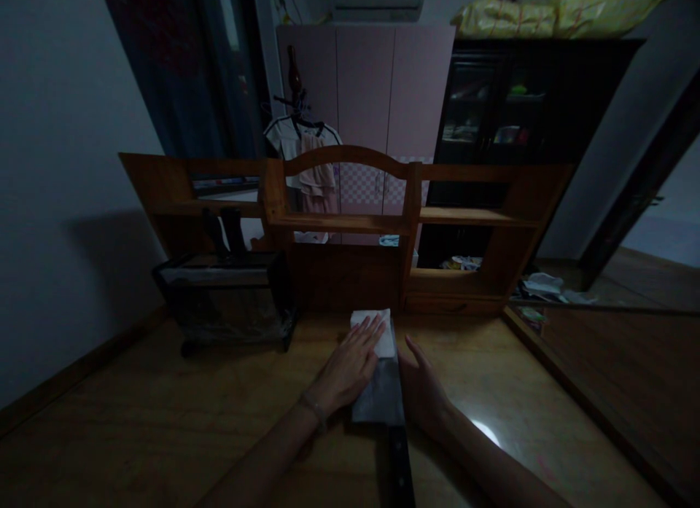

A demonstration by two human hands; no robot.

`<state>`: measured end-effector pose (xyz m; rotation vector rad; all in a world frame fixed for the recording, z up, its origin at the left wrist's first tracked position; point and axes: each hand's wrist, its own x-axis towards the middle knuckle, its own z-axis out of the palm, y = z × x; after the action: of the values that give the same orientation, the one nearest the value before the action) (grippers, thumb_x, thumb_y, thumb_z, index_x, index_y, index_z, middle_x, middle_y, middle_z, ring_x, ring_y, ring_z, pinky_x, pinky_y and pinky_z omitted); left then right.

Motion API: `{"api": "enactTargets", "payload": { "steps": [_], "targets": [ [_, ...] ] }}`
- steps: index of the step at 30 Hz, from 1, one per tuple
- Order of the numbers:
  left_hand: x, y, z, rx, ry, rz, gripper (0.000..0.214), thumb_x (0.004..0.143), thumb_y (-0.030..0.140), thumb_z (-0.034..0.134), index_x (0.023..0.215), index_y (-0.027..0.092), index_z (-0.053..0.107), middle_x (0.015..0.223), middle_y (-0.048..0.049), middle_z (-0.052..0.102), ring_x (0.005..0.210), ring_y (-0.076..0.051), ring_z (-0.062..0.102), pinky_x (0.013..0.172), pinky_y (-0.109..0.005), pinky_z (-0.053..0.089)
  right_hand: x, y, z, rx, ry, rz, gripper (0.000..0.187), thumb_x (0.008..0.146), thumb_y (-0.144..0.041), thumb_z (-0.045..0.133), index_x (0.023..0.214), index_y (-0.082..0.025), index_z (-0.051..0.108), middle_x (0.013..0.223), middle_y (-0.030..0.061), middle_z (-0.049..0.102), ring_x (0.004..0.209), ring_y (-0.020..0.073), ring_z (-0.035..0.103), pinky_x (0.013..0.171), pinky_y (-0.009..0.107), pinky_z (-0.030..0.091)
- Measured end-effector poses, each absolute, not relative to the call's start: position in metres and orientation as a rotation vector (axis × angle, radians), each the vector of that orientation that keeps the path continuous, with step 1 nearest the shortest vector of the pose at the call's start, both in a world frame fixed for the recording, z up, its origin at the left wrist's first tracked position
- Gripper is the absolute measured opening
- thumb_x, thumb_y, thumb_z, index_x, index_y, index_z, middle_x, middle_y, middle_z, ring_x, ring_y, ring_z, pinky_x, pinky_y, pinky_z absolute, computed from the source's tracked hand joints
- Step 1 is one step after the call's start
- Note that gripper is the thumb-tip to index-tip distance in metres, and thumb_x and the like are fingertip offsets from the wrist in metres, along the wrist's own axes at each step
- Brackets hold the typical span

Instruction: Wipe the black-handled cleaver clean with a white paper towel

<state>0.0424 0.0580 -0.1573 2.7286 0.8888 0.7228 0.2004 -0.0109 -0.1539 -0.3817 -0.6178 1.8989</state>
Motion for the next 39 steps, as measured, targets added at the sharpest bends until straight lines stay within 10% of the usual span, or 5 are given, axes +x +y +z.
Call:
{"api": "enactTargets", "payload": {
  "steps": [39],
  "targets": [
    [0.053, 0.034, -0.145, 2.831, 0.644, 0.682, 0.059, 0.091, 0.014, 0.038, 0.149, 0.025, 0.032, 0.155, 0.0014, 0.030, 0.144, -0.013, 0.023, 0.120, -0.036, 0.023, 0.217, 0.001, -0.158, -0.347, -0.450, 1.840, 0.050, 0.088, -0.052, 0.050, 0.115, -0.011, 0.060, 0.109, 0.0136, 0.070, 0.113, 0.0274, 0.060, 0.101, 0.046, 0.042]
  ]
}}
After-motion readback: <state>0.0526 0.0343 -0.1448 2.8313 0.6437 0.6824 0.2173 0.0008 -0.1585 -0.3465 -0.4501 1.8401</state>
